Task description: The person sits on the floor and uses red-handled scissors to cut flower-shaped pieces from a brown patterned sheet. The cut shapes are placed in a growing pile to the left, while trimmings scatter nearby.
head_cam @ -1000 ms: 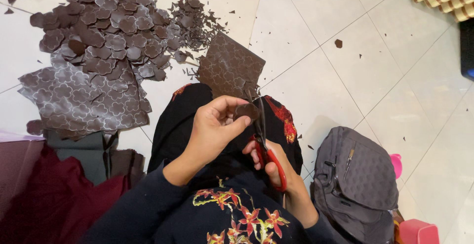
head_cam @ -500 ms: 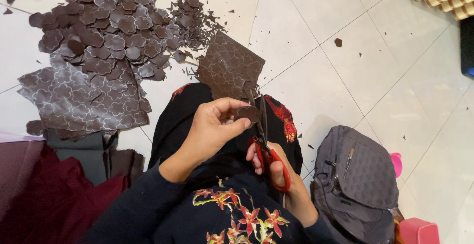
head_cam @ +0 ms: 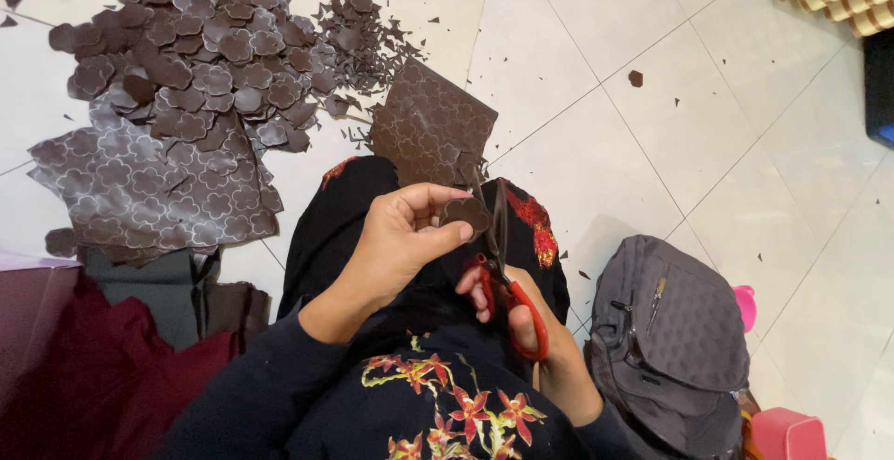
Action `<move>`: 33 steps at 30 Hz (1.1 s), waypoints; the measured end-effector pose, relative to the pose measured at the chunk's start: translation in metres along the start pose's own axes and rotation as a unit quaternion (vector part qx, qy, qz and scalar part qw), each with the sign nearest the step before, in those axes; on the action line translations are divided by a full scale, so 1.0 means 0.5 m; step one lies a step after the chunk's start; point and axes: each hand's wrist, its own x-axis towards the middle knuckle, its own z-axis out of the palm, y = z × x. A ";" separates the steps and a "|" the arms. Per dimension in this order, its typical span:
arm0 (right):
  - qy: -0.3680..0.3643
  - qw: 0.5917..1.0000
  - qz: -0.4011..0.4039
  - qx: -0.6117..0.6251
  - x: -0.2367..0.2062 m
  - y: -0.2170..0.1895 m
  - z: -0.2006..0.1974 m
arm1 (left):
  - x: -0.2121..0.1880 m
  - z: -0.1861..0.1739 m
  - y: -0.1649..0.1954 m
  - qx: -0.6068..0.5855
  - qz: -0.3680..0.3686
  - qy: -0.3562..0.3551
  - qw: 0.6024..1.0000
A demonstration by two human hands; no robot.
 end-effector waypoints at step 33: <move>0.111 0.990 0.054 0.067 -0.034 -0.060 0.048 | -0.002 -0.005 0.042 0.118 -0.007 -0.008 0.993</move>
